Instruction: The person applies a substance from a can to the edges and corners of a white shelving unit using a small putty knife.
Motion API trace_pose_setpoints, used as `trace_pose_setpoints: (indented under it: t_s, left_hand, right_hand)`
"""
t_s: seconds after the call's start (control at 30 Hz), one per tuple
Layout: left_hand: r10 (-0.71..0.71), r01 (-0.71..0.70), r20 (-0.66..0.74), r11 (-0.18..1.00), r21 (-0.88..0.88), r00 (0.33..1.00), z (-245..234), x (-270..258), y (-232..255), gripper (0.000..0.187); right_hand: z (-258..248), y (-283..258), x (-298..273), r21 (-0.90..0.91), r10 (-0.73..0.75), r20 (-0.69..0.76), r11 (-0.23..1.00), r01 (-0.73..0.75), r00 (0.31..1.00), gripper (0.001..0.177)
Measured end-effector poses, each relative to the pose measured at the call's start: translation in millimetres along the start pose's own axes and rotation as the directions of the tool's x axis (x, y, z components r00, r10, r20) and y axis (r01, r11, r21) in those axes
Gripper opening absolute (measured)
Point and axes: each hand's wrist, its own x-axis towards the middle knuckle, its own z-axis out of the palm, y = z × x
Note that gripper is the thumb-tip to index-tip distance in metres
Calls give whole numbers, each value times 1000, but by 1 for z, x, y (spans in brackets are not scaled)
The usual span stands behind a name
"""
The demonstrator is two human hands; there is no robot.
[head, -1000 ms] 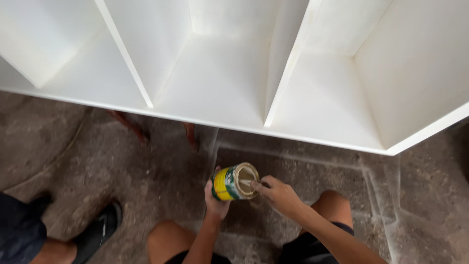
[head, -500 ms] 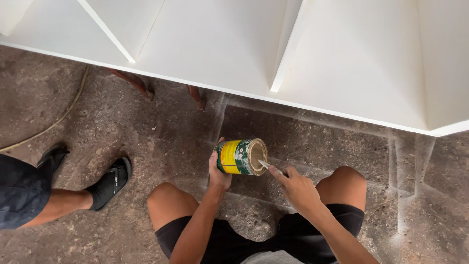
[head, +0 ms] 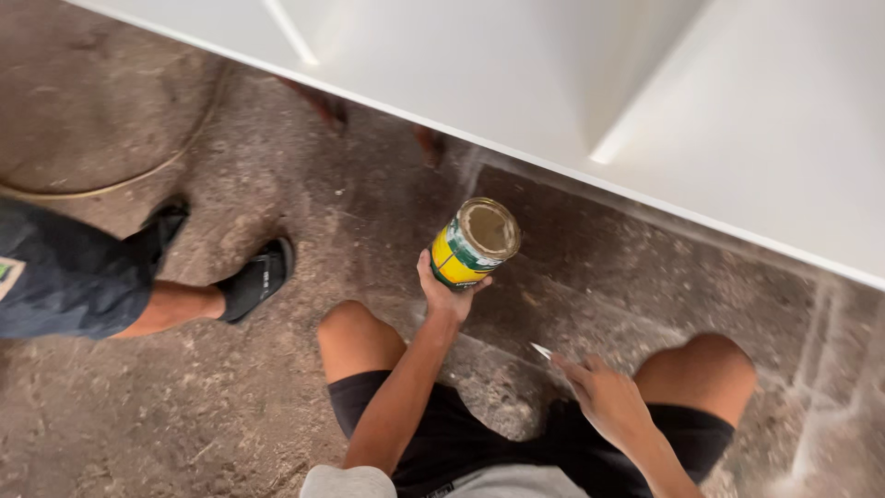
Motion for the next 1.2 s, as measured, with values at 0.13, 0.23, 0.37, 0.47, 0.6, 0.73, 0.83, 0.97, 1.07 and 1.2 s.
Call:
trace_pose_setpoints:
  t_s: [0.13, 0.23, 0.37, 0.47, 0.6, 0.73, 0.83, 0.97, 1.07, 1.2]
  left_hand:
    - [135, -148, 86, 974, 170, 987, -1, 0, 11, 78]
    - [124, -157, 213, 976, 148, 969, 2, -6, -4, 78]
    - [155, -171, 307, 985, 28, 939, 7, -7, -13, 79]
    - [151, -174, 319, 984, 43, 936, 5, -7, 1, 81]
    - [65, -81, 260, 995, 51, 963, 4, -11, 10, 82]
    - [71, -112, 363, 989, 92, 929, 11, -13, 2, 85]
    - [94, -134, 376, 988, 81, 922, 15, -15, 6, 85]
    - [165, -155, 329, 986, -56, 930, 17, -13, 34, 80]
    - [181, -147, 335, 981, -124, 925, 22, -3, 52, 78]
    - [210, -175, 443, 977, -118, 871, 22, -5, 33, 79]
  right_hand:
    - [-19, -3, 14, 205, 193, -115, 965, -166, 975, 45]
    - [-24, -17, 46, 258, 198, -257, 957, -130, 946, 40]
    - [-20, -33, 71, 190, -52, -368, 973, 130, 928, 51]
    - [-28, -34, 50, 69, 17, -205, 998, -3, 979, 52]
    - [-49, -32, 26, 172, 90, -205, 984, -54, 975, 50]
    - [-44, -44, 46, 341, 320, -152, 905, -254, 935, 50]
    - [-28, -46, 57, 307, 323, -170, 915, -261, 931, 47]
    - [-26, -25, 34, 119, -124, -372, 976, 180, 920, 43]
    - [-33, -17, 32, 224, 273, -220, 948, -224, 936, 47]
    - [-30, -27, 57, 478, 429, -187, 826, -300, 884, 49]
